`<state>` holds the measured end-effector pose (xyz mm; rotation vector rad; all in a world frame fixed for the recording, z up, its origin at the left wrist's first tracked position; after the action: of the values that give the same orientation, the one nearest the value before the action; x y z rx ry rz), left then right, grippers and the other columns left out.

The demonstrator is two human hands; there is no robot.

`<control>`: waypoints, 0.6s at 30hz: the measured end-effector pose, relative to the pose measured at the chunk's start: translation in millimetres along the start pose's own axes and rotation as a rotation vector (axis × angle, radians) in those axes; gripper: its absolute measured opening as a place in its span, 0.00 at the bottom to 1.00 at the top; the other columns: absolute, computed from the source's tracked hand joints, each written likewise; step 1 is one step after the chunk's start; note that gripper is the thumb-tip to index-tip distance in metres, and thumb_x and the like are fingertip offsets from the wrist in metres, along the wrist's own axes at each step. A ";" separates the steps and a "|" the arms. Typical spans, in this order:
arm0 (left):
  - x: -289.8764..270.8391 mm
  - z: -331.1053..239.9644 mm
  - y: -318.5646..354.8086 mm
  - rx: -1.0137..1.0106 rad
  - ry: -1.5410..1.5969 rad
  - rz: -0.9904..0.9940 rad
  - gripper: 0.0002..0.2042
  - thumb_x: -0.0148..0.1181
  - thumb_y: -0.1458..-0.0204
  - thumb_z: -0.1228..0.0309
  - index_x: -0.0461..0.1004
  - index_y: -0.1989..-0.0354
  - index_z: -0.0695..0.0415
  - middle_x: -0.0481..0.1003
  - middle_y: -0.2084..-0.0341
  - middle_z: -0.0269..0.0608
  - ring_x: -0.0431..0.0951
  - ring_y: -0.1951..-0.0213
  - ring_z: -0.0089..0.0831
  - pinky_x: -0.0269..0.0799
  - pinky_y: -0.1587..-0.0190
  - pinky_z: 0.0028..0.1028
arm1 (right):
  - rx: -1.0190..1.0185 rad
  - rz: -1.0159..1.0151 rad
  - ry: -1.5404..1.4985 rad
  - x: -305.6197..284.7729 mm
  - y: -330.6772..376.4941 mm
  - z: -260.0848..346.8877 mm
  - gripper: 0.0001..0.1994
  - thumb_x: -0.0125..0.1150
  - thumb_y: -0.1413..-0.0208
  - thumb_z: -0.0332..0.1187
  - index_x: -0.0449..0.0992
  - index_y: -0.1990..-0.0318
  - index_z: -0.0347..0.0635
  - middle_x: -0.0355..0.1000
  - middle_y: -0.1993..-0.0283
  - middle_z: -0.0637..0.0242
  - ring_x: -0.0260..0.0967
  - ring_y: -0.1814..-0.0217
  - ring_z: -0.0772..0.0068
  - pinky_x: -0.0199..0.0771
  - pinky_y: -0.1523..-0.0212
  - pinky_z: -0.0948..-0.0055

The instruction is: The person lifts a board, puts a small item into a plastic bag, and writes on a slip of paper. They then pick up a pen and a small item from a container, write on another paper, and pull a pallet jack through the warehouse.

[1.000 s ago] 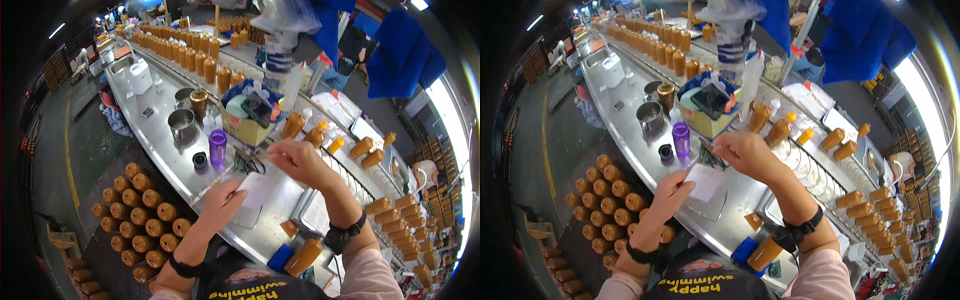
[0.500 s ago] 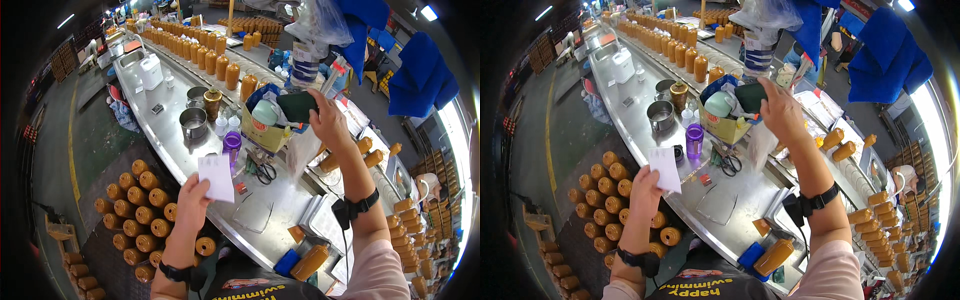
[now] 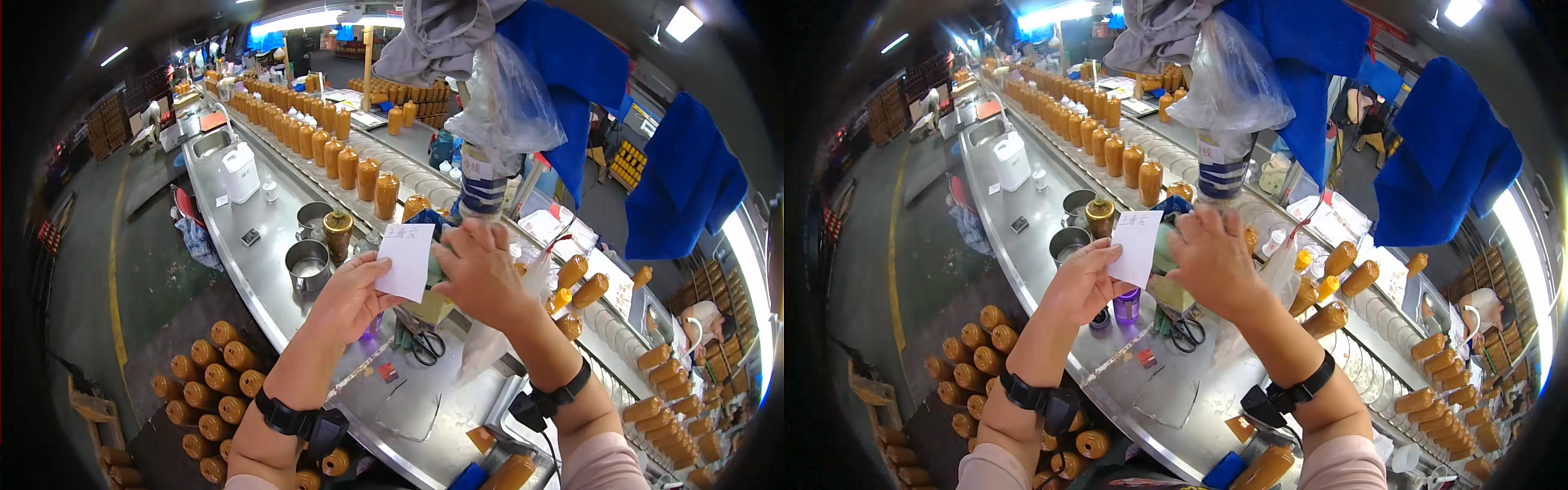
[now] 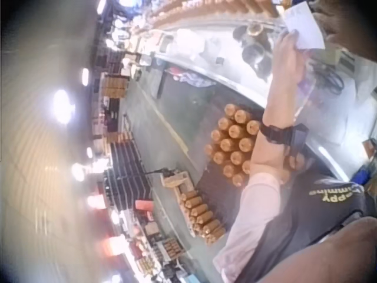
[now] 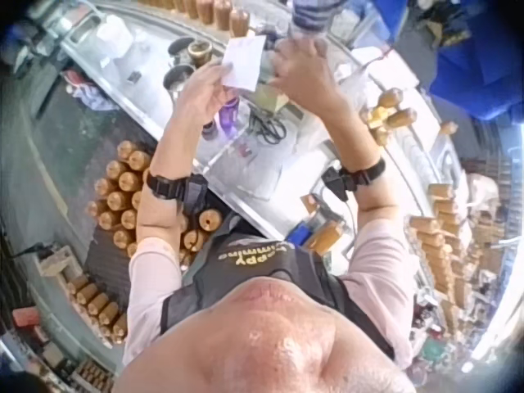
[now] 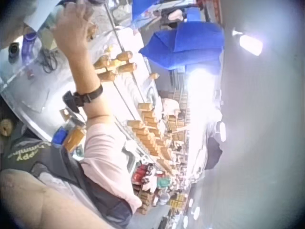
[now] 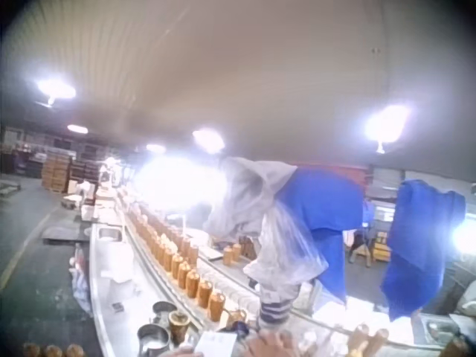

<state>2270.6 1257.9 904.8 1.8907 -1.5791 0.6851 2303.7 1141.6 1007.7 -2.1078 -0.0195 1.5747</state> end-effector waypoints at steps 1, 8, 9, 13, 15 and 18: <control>1.7 -2.1 -7.4 0.001 0.001 -0.002 0.12 0.46 0.43 0.72 0.63 0.52 0.63 0.73 0.59 0.46 0.77 0.58 0.34 0.75 0.55 0.34 | -0.032 0.048 -0.010 8.4 -7.1 -1.5 0.24 0.68 0.67 0.41 0.74 0.58 0.41 0.66 0.54 0.64 0.56 0.45 0.62 0.49 0.44 0.60; -10.0 -10.6 -37.9 -0.033 0.020 0.126 0.13 0.47 0.44 0.70 0.63 0.52 0.61 0.73 0.61 0.42 0.77 0.62 0.32 0.76 0.58 0.30 | 0.051 0.226 0.034 38.4 -42.2 -19.8 0.17 0.66 0.61 0.36 0.73 0.61 0.40 0.68 0.58 0.61 0.61 0.49 0.61 0.58 0.48 0.64; -15.3 -9.2 -38.6 -0.034 0.028 0.124 0.13 0.48 0.44 0.70 0.64 0.53 0.61 0.73 0.61 0.41 0.77 0.62 0.30 0.76 0.59 0.29 | 0.037 0.093 -0.036 22.3 -47.4 -18.4 0.15 0.63 0.57 0.33 0.72 0.60 0.39 0.68 0.58 0.59 0.63 0.51 0.58 0.62 0.51 0.64; -40.4 4.2 -30.1 -0.064 -0.075 -0.004 0.13 0.50 0.44 0.67 0.66 0.52 0.57 0.73 0.62 0.37 0.75 0.63 0.23 0.73 0.62 0.23 | -0.003 -0.278 -0.250 -40.3 -92.1 -11.6 0.12 0.56 0.50 0.25 0.69 0.57 0.36 0.67 0.60 0.51 0.67 0.58 0.48 0.70 0.59 0.61; -42.1 -0.1 -18.5 -0.016 -0.095 -0.066 0.13 0.50 0.45 0.71 0.66 0.53 0.63 0.73 0.61 0.40 0.76 0.62 0.27 0.74 0.58 0.27 | 0.005 -0.479 0.058 -54.5 -116.6 -26.3 0.11 0.56 0.49 0.27 0.69 0.57 0.35 0.68 0.60 0.51 0.68 0.59 0.48 0.71 0.59 0.60; -61.5 1.7 10.6 0.058 -0.092 -0.062 0.14 0.51 0.45 0.71 0.66 0.51 0.63 0.73 0.60 0.39 0.75 0.59 0.26 0.71 0.55 0.26 | 0.233 -0.419 0.217 -57.2 -128.2 -30.2 0.12 0.56 0.48 0.34 0.69 0.59 0.35 0.70 0.63 0.50 0.69 0.61 0.47 0.71 0.62 0.58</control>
<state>2249.7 1297.7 861.3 2.0313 -1.5653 0.6317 2348.2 1224.5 1116.2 -1.9252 -0.1815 1.0478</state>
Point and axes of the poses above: each hand's wrist, its own y-axis away from the middle knuckle, its own x-axis out of the palm, z = x × y, the point moved 8 cm from there along -y, towards the middle knuckle
